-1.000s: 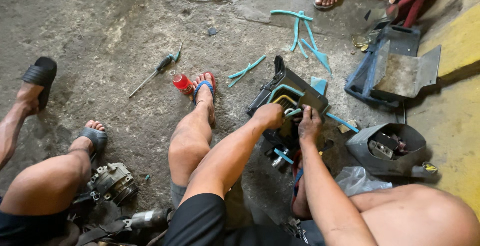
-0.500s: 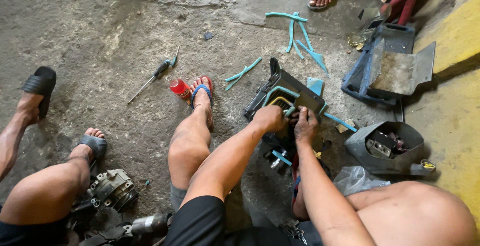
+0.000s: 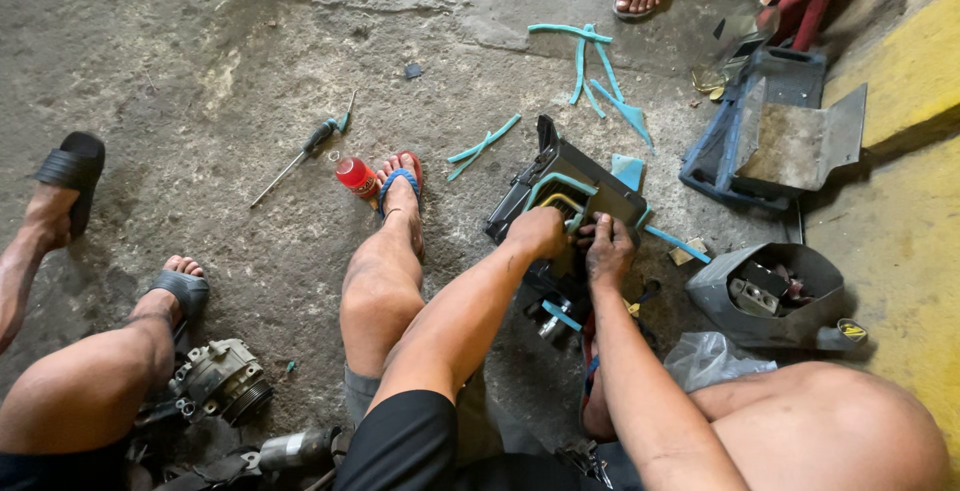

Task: The person sits on the floor and works on a black electronic device, adjusting internal components and wires. They apply a red liquid from a bottle onto a blue sponge and use it to clean parts of the device.

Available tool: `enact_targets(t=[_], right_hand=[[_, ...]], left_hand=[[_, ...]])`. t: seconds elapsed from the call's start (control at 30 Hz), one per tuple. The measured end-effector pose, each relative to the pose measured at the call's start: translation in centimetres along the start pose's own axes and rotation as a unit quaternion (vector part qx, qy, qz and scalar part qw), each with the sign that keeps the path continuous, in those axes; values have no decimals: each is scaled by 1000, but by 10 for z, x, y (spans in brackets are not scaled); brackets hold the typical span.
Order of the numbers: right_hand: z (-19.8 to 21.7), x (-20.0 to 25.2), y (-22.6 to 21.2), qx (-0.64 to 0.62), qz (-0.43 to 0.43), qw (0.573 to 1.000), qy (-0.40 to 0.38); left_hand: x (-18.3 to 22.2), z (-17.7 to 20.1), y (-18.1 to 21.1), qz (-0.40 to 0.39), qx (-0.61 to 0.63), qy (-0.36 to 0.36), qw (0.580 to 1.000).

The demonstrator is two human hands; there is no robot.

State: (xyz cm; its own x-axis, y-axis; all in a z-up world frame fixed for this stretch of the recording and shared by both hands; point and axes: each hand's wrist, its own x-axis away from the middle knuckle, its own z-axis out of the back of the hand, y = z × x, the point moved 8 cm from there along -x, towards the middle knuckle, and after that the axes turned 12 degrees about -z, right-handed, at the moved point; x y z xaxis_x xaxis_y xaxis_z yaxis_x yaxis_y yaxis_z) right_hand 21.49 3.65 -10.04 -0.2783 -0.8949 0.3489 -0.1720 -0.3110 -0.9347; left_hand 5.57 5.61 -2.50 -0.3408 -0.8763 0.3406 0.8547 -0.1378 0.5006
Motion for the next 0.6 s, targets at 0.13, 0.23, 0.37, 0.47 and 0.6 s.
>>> enact_targets(t=[0.13, 0.23, 0.37, 0.47, 0.6], right_hand=[[0, 2, -3, 18, 0, 1000, 10], [-1, 3, -3, 13, -2, 1000, 11], [0, 1, 0, 7, -14, 1000, 9], [0, 2, 1, 9, -17, 1000, 8], [-1, 1, -2, 10, -19, 1000, 9]], left_hand=[[-6, -6, -3, -16, -17, -6, 1000], [-10, -11, -9, -9, -41, -49, 998], [-11, -8, -9, -13, -49, -45, 998], [-9, -6, -7, -16, -59, -36, 997], [-8, -4, -5, -32, -54, -20, 998]])
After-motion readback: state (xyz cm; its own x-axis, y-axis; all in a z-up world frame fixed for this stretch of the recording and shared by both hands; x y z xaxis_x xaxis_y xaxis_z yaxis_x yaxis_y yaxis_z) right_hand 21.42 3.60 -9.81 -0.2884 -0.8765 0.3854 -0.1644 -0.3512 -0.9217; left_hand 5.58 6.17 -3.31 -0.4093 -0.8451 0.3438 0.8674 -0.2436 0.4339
